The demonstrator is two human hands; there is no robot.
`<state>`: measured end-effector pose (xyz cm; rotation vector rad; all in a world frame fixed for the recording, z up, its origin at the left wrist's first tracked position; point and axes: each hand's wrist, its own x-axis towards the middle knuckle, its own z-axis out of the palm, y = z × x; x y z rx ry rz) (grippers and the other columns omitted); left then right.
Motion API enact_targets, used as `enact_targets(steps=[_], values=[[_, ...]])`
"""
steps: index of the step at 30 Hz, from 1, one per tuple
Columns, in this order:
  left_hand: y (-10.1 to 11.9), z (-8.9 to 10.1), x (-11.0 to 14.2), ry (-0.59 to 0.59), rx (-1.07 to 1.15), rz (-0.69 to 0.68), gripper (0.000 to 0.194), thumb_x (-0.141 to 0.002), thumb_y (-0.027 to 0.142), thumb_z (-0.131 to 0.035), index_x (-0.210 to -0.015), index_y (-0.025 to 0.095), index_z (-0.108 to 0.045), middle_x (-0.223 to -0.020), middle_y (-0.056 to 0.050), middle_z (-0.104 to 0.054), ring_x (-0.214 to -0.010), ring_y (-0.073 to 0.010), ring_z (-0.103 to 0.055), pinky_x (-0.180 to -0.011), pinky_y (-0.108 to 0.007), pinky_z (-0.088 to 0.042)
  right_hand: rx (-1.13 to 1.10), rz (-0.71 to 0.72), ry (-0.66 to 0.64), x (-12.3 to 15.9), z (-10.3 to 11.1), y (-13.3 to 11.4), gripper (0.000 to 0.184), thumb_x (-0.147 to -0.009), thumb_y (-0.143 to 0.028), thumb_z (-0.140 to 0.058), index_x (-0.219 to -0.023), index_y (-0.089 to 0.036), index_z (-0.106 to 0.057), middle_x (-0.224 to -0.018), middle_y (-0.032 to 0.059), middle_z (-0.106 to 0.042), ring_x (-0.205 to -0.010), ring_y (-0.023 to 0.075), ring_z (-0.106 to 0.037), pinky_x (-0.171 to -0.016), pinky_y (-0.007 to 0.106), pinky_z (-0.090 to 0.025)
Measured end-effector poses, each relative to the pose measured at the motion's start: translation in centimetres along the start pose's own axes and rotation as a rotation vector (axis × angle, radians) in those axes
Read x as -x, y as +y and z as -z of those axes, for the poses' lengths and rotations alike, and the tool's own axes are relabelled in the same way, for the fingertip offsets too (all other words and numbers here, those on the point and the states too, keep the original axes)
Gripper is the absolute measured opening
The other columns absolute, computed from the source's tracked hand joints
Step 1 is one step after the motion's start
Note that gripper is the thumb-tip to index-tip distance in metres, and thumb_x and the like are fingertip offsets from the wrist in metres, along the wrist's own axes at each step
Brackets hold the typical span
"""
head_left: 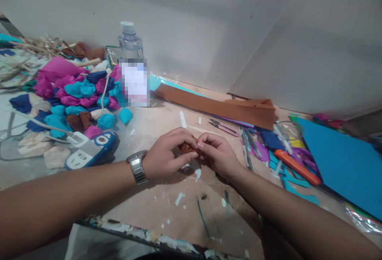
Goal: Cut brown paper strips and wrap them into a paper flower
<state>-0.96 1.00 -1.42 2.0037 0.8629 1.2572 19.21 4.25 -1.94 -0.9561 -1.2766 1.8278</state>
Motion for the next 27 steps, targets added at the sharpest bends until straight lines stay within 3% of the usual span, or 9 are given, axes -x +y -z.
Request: enact_targets(steps=[7, 11, 14, 20, 27], values=[[0.04, 0.03, 0.08, -0.01, 0.103, 0.047, 0.017, -0.092, 0.025, -0.073, -0.107, 0.02, -0.068, -0.108, -0.009, -0.069, -0.102, -0.0206, -0.067, -0.094, -0.037, -0.054, 0.035, 0.033, -0.002, 0.0, 0.01, 0.11, 0.035, -0.079, -0.046, -0.086, -0.081, -0.02, -0.064, -0.062, -0.005, -0.055, -0.053, 0.0092, -0.045, -0.051, 0.021, -0.032], [0.13, -0.21, 0.32, 0.026, 0.298, 0.3, 0.015, -0.099, 0.031, -0.065, -0.104, 0.018, -0.06, -0.094, -0.003, -0.067, -0.083, -0.0142, -0.066, -0.078, -0.029, -0.055, 0.196, 0.166, 0.008, 0.11, -0.15, 0.27, 0.03, -0.086, -0.046, -0.081, -0.081, -0.02, -0.066, -0.072, -0.0012, -0.063, -0.065, 0.0133, -0.055, -0.063, 0.026, -0.045], [0.06, -0.43, 0.32, 0.072, 0.316, 0.421, 0.017, -0.096, 0.031, -0.068, -0.098, 0.019, -0.056, -0.085, 0.001, -0.063, -0.071, -0.0105, -0.061, -0.067, -0.023, -0.052, 0.36, 0.272, 0.012, 0.19, -0.22, 0.38, 0.029, -0.09, -0.047, -0.077, -0.082, -0.02, -0.068, -0.079, 0.0018, -0.068, -0.074, 0.017, -0.061, -0.072, 0.03, -0.05], [-0.15, -0.6, 0.07, 0.042, 0.364, 0.457, 0.02, -0.092, 0.023, -0.07, -0.106, 0.018, -0.056, -0.085, 0.0, -0.068, -0.072, -0.0115, -0.067, -0.063, -0.022, -0.052, 0.362, 0.278, 0.033, 0.07, -0.02, 0.69, 0.031, -0.091, -0.05, -0.075, -0.085, -0.021, -0.067, -0.079, 0.0042, -0.072, -0.074, 0.0205, -0.067, -0.073, 0.036, -0.055], [-0.13, -0.55, -0.06, 0.064, 0.323, 0.482, 0.015, -0.093, 0.026, -0.071, -0.09, 0.016, -0.061, -0.08, -0.001, -0.069, -0.069, -0.0108, -0.065, -0.062, -0.021, -0.052, 0.346, 0.296, 0.039, 0.21, -0.03, 0.73, 0.024, -0.093, -0.043, -0.075, -0.089, -0.02, -0.067, -0.079, 0.0036, -0.071, -0.071, 0.0185, -0.068, -0.07, 0.033, -0.055]])
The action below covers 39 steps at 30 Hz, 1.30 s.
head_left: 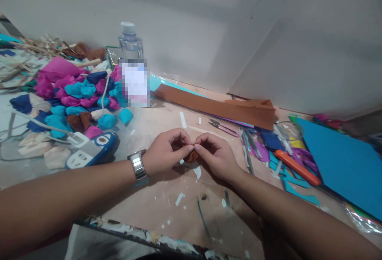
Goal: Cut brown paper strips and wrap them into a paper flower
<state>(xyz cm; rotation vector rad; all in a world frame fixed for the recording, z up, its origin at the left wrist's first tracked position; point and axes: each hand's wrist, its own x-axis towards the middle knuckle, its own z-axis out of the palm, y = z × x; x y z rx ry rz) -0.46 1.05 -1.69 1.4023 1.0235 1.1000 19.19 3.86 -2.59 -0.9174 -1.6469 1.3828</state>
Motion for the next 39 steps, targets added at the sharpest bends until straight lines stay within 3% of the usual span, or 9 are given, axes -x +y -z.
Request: enact_targets(steps=[6, 12, 16, 23, 30, 39], values=[[0.12, 0.13, -0.04, 0.109, -0.012, 0.015, 0.018, -0.091, 0.03, -0.074, -0.093, 0.017, -0.062, -0.076, 0.0, -0.067, -0.062, -0.0099, -0.063, -0.057, -0.021, -0.051, -0.049, 0.021, -0.005, -0.01, -0.05, 0.03, 0.021, -0.093, -0.039, -0.077, -0.092, -0.021, -0.067, -0.085, 0.0044, -0.074, -0.077, 0.0187, -0.07, -0.075, 0.034, -0.058], [-0.07, -0.03, 0.09, 0.033, -0.004, -0.013, 0.018, -0.09, 0.025, -0.075, -0.101, 0.016, -0.064, -0.088, -0.003, -0.072, -0.076, -0.0122, -0.07, -0.067, -0.022, -0.057, -0.06, -0.004, 0.022, -0.13, -0.23, -0.08, 0.022, -0.091, -0.039, -0.078, -0.091, -0.021, -0.067, -0.074, 0.0021, -0.074, -0.068, 0.0181, -0.07, -0.067, 0.031, -0.055], [0.21, 0.06, 0.15, -0.03, -0.02, 0.049, 0.021, -0.094, 0.035, -0.072, -0.094, 0.014, -0.067, -0.084, -0.006, -0.075, -0.066, -0.0113, -0.069, -0.057, -0.019, -0.054, 0.066, 0.043, 0.047, -0.18, -0.14, -0.31, 0.022, -0.088, -0.038, -0.081, -0.087, -0.02, -0.07, -0.074, 0.0026, -0.074, -0.066, 0.017, -0.069, -0.061, 0.028, -0.052], [0.34, 0.17, 0.15, 0.025, -0.008, 0.075, 0.021, -0.097, 0.035, -0.069, -0.095, 0.014, -0.068, -0.08, -0.002, -0.073, -0.049, -0.0045, -0.056, -0.047, -0.015, -0.046, 0.0, 0.03, 0.035, -0.08, -0.19, -0.73, 0.021, -0.092, -0.038, -0.077, -0.089, -0.02, -0.067, -0.075, 0.0028, -0.074, -0.067, 0.0183, -0.07, -0.065, 0.032, -0.055], [0.22, 0.23, -0.08, 0.005, -0.05, 0.088, 0.025, -0.096, 0.037, -0.069, -0.097, 0.013, -0.076, -0.081, -0.004, -0.073, -0.051, -0.0059, -0.056, -0.046, -0.017, -0.046, 0.128, 0.114, 0.125, -0.17, -0.11, -0.75, 0.013, -0.087, -0.031, -0.078, -0.083, -0.02, -0.072, -0.079, 0.0029, -0.071, -0.068, 0.0158, -0.064, -0.061, 0.029, -0.051], [0.35, 0.23, -0.05, 0.001, -0.137, 0.036, 0.024, -0.096, 0.035, -0.069, -0.099, 0.013, -0.077, -0.082, -0.005, -0.076, -0.06, -0.0091, -0.062, -0.054, -0.019, -0.048, 0.121, 0.112, 0.135, -0.22, -0.1, -0.69, 0.01, -0.087, -0.029, -0.077, -0.084, -0.02, -0.072, -0.078, 0.0027, -0.071, -0.068, 0.0155, -0.064, -0.061, 0.028, -0.05]])
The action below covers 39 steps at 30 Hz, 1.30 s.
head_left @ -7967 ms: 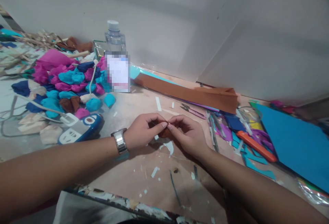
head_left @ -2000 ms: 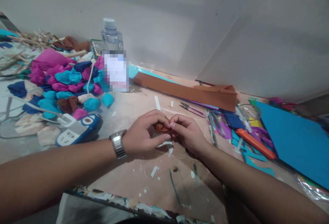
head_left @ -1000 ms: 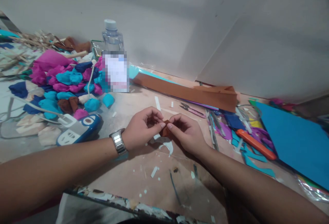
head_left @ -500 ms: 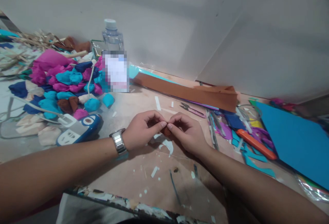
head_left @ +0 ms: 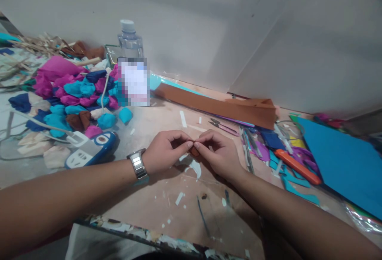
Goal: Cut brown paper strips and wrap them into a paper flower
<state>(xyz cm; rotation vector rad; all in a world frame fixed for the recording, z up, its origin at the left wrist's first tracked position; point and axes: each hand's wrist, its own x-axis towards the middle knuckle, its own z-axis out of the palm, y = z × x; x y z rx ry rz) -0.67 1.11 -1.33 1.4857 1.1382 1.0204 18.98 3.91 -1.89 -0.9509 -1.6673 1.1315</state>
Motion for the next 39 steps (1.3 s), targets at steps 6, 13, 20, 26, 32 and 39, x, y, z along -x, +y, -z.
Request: enact_targets(steps=[6, 13, 20, 26, 32, 39], values=[[0.15, 0.12, 0.12, -0.002, 0.006, 0.018, 0.022, -0.095, 0.034, -0.069, -0.094, 0.014, -0.078, -0.079, -0.004, -0.076, -0.058, -0.0088, -0.062, -0.055, -0.019, -0.048, 0.063, 0.014, 0.011, 0.0, 0.0, -0.18, 0.009, -0.086, -0.028, -0.077, -0.084, -0.021, -0.072, -0.076, 0.0021, -0.07, -0.065, 0.0151, -0.061, -0.058, 0.028, -0.047], [-0.12, 0.08, 0.03, -0.026, 0.044, 0.039, 0.025, -0.098, 0.037, -0.066, -0.096, 0.013, -0.075, -0.084, -0.006, -0.077, -0.054, -0.0072, -0.058, -0.049, -0.018, -0.046, 0.197, 0.13, -0.007, -0.09, 0.19, -0.87, 0.006, -0.088, -0.023, -0.075, -0.083, -0.021, -0.074, -0.078, 0.0017, -0.071, -0.065, 0.0142, -0.06, -0.059, 0.028, -0.047], [-0.04, -0.07, 0.01, -0.043, 0.131, 0.111, 0.029, -0.098, 0.042, -0.065, -0.094, 0.014, -0.071, -0.077, -0.004, -0.073, -0.048, -0.0073, -0.054, -0.043, -0.018, -0.044, 0.199, 0.21, -0.028, -0.04, 0.44, -0.63, 0.006, -0.09, -0.02, -0.074, -0.092, -0.021, -0.079, -0.084, 0.004, -0.073, -0.073, 0.0162, -0.064, -0.065, 0.03, -0.048], [0.32, -0.19, 0.04, -0.02, 0.185, 0.134, 0.026, -0.098, 0.038, -0.064, -0.088, 0.015, -0.07, -0.068, -0.001, -0.068, -0.043, -0.0066, -0.049, -0.041, -0.018, -0.041, 0.199, 0.213, -0.029, -0.01, 0.56, -0.52, 0.013, -0.09, -0.021, -0.075, -0.098, -0.024, -0.084, -0.083, 0.005, -0.073, -0.07, 0.0162, -0.064, -0.059, 0.03, -0.047], [0.34, -0.06, -0.15, -0.009, 0.16, 0.125, 0.024, -0.097, 0.036, -0.064, -0.089, 0.015, -0.071, -0.053, 0.003, -0.058, -0.04, -0.0072, -0.046, -0.04, -0.018, -0.037, 0.215, 0.294, -0.071, -0.01, 0.81, -0.59, 0.022, -0.095, -0.02, -0.067, -0.107, -0.026, -0.084, -0.085, 0.005, -0.07, -0.076, 0.0179, -0.066, -0.067, 0.033, -0.052], [0.49, -0.16, -0.29, -0.001, 0.191, 0.175, 0.025, -0.097, 0.035, -0.064, -0.085, 0.014, -0.071, -0.053, 0.003, -0.059, -0.039, -0.007, -0.045, -0.039, -0.018, -0.035, 0.26, 0.305, -0.076, 0.05, 0.84, -0.4, 0.023, -0.094, -0.017, -0.067, -0.108, -0.025, -0.084, -0.086, 0.0053, -0.07, -0.076, 0.0177, -0.066, -0.068, 0.033, -0.051]])
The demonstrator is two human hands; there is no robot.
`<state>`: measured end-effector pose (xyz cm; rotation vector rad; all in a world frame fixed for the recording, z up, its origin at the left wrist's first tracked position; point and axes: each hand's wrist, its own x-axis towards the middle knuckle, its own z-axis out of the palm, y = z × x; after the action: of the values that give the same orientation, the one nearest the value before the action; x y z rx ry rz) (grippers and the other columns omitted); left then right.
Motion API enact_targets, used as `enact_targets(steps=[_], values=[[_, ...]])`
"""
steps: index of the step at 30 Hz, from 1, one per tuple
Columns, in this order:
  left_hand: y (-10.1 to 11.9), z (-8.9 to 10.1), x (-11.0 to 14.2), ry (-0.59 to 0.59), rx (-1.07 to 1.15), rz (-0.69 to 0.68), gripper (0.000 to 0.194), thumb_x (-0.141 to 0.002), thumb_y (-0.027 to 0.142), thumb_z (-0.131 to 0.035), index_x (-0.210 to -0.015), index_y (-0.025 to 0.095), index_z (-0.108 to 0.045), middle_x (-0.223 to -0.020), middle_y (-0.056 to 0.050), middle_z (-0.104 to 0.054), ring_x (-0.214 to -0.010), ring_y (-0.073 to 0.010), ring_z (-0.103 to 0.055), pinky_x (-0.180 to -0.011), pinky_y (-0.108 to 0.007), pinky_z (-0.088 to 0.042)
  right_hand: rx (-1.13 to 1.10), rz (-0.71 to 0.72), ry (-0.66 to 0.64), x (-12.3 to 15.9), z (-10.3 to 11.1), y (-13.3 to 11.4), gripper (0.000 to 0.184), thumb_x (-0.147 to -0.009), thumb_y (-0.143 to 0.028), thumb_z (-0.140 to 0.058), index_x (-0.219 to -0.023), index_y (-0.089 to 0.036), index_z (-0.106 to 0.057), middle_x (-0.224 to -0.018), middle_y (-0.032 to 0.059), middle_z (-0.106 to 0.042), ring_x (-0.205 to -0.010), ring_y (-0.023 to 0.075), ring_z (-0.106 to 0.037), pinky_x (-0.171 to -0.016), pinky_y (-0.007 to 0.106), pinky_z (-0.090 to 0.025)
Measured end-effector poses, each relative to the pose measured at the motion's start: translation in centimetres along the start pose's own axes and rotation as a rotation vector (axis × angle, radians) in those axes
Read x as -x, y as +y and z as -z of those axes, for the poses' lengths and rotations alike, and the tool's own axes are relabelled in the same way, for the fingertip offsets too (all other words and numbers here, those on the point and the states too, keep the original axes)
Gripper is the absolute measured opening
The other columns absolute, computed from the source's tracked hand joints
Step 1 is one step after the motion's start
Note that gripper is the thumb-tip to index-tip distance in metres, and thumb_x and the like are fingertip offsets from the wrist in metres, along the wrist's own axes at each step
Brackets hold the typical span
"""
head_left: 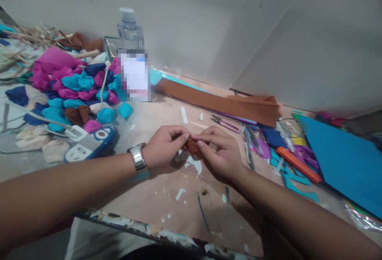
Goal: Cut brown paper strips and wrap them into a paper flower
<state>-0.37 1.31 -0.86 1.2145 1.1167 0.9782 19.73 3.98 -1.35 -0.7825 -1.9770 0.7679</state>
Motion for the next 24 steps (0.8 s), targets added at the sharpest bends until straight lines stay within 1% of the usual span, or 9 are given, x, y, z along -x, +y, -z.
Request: enact_targets(steps=[4, 8, 14, 17, 20, 24], values=[[0.08, 0.02, 0.07, 0.015, -0.021, 0.023, 0.024, -0.098, 0.031, -0.06, -0.086, 0.013, -0.071, -0.049, 0.004, -0.056, -0.038, -0.0072, -0.045, -0.04, -0.018, -0.037, 0.018, 0.02, -0.015, 0.04, 0.02, -0.06, 0.024, -0.095, -0.018, -0.066, -0.109, -0.026, -0.083, -0.087, 0.0053, -0.07, -0.077, 0.0178, -0.066, -0.068, 0.033, -0.052], [0.03, 0.06, 0.01, 0.019, -0.039, 0.022, 0.024, -0.097, 0.034, -0.063, -0.087, 0.015, -0.071, -0.048, 0.004, -0.056, -0.038, -0.0081, -0.046, -0.04, -0.019, -0.037, 0.051, 0.041, -0.036, 0.05, 0.09, -0.08, 0.026, -0.096, -0.019, -0.064, -0.112, -0.026, -0.082, -0.089, 0.0057, -0.071, -0.079, 0.0186, -0.067, -0.071, 0.034, -0.054], [0.03, 0.03, -0.09, 0.029, -0.004, 0.014, 0.023, -0.096, 0.032, -0.063, -0.086, 0.014, -0.073, -0.058, 0.001, -0.064, -0.042, -0.0067, -0.047, -0.041, -0.017, -0.038, 0.103, 0.06, -0.022, 0.03, -0.04, -0.07, 0.028, -0.095, -0.016, -0.063, -0.111, -0.026, -0.082, -0.089, 0.0054, -0.072, -0.08, 0.0185, -0.068, -0.072, 0.034, -0.055], [0.08, 0.03, -0.07, 0.025, 0.007, 0.019, 0.028, -0.095, 0.037, -0.065, -0.085, 0.013, -0.074, -0.062, 0.0, -0.065, -0.043, -0.0068, -0.049, -0.04, -0.018, -0.038, 0.129, 0.065, -0.028, 0.1, -0.08, 0.03, 0.028, -0.096, -0.017, -0.062, -0.113, -0.027, -0.082, -0.09, 0.0054, -0.072, -0.081, 0.0189, -0.068, -0.072, 0.034, -0.055], [0.05, 0.06, -0.09, 0.048, 0.02, 0.052, 0.031, -0.097, 0.04, -0.064, -0.084, 0.013, -0.073, -0.056, 0.0, -0.061, -0.039, -0.0073, -0.048, -0.037, -0.018, -0.037, 0.144, 0.098, -0.049, 0.22, -0.08, 0.25, 0.031, -0.096, -0.016, -0.062, -0.118, -0.028, -0.08, -0.093, 0.0059, -0.071, -0.083, 0.0197, -0.067, -0.075, 0.036, -0.055], [0.05, 0.16, -0.19, 0.052, 0.014, 0.072, 0.029, -0.097, 0.036, -0.062, -0.081, 0.014, -0.072, -0.054, 0.001, -0.062, -0.037, -0.0076, -0.048, -0.035, -0.018, -0.036, 0.203, 0.148, -0.084, 0.33, -0.05, 0.46, 0.036, -0.096, -0.015, -0.061, -0.125, -0.028, -0.078, -0.095, 0.0065, -0.07, -0.084, 0.0206, -0.066, -0.077, 0.038, -0.054]])
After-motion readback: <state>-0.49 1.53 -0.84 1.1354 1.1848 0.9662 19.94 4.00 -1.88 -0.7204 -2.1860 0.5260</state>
